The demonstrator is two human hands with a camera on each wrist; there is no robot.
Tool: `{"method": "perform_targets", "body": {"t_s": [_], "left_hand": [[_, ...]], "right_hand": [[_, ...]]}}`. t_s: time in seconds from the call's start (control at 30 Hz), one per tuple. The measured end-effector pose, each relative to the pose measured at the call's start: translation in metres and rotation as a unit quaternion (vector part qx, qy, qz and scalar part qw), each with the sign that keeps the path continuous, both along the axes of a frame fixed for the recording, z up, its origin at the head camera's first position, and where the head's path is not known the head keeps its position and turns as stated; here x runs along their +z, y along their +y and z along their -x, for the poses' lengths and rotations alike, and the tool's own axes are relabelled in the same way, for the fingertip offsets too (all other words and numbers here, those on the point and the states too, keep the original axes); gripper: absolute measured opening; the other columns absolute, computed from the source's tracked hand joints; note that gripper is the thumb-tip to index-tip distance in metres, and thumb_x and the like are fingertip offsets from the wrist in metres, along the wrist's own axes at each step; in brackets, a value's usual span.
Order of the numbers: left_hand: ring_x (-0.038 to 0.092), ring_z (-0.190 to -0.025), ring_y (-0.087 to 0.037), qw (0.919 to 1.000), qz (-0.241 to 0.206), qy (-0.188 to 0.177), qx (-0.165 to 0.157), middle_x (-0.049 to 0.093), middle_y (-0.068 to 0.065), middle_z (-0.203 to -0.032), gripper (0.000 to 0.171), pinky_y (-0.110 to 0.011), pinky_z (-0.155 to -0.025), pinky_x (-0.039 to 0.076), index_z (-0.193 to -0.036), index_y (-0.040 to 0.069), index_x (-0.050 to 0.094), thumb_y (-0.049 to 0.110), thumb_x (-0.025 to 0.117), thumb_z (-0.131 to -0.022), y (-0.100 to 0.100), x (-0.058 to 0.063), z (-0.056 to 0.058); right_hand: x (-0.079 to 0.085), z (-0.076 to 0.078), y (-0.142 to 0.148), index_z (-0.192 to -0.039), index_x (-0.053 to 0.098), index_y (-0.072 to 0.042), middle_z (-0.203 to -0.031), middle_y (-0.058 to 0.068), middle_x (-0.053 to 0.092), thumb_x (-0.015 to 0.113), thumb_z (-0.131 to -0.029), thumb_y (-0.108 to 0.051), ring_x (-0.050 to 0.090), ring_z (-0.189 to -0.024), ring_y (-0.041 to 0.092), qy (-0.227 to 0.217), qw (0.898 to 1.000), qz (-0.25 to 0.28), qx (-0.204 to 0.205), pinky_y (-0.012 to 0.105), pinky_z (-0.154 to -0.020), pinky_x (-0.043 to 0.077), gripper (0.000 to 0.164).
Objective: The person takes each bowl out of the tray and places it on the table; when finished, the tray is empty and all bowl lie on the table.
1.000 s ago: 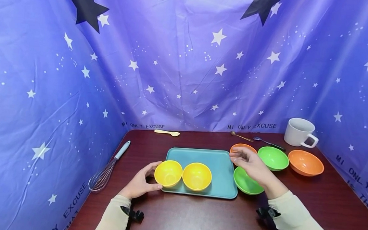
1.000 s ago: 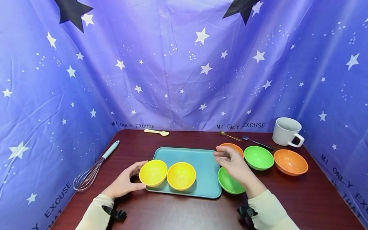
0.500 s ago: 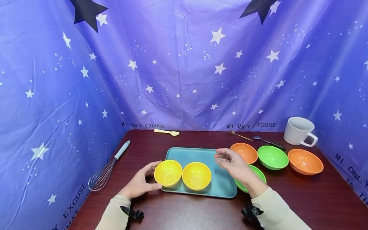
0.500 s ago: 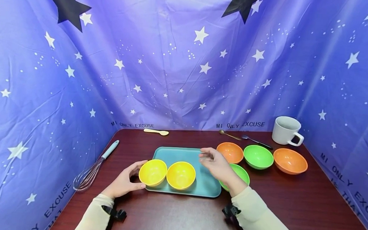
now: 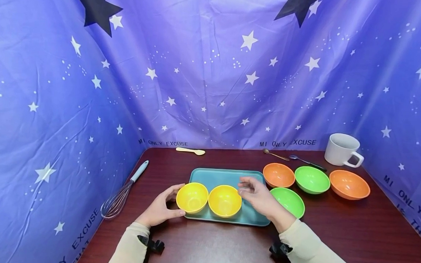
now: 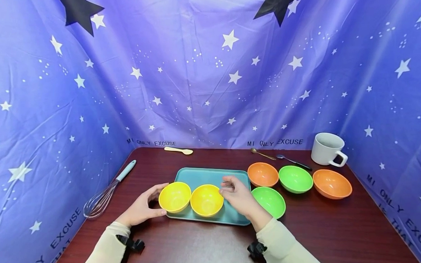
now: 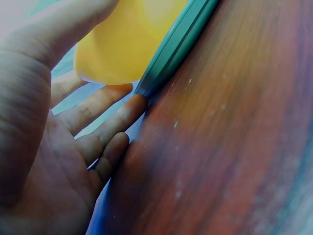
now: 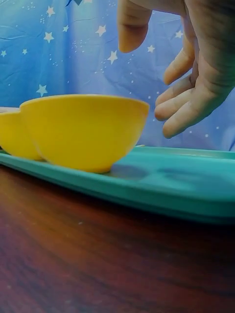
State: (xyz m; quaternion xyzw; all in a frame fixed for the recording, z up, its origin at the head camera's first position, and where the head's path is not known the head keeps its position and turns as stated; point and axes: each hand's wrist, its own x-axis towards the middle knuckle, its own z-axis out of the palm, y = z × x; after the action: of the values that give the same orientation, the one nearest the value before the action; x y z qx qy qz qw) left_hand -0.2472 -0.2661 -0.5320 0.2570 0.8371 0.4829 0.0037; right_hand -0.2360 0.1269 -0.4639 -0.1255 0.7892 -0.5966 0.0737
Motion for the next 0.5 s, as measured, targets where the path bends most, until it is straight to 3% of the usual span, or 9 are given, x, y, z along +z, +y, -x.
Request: {"method": "perform_targets", "body": {"t_s": [0.2, 0.5], "left_hand": [[0.064, -0.117, -0.022, 1.0000, -0.004, -0.007, 0.002, 0.065, 0.000, -0.136, 0.090, -0.034, -0.103, 0.050, -0.158, 0.021, 0.045, 0.029, 0.093, -0.082, 0.000, 0.000, -0.001], [0.064, -0.117, -0.021, 0.9999, -0.003, -0.013, 0.005, 0.065, 0.001, -0.136, 0.090, -0.034, -0.104, 0.050, -0.157, 0.023, 0.045, 0.029, 0.093, -0.081, 0.001, 0.001, -0.001]], "right_hand": [[-0.004, -0.002, -0.005, -0.149, 0.046, 0.007, -0.139, 0.022, 0.058, 0.064, -0.104, -0.010, 0.058, -0.130, 0.039, -0.019, 1.000, -0.009, 0.003, 0.046, -0.102, 0.053, 0.052], [-0.012, -0.004, -0.010, -0.157, 0.034, 0.008, -0.148, 0.027, 0.048, 0.057, -0.106, -0.007, 0.054, -0.132, 0.042, -0.081, 0.996, 0.044, 0.018, 0.048, -0.088, 0.060, 0.057]]}}
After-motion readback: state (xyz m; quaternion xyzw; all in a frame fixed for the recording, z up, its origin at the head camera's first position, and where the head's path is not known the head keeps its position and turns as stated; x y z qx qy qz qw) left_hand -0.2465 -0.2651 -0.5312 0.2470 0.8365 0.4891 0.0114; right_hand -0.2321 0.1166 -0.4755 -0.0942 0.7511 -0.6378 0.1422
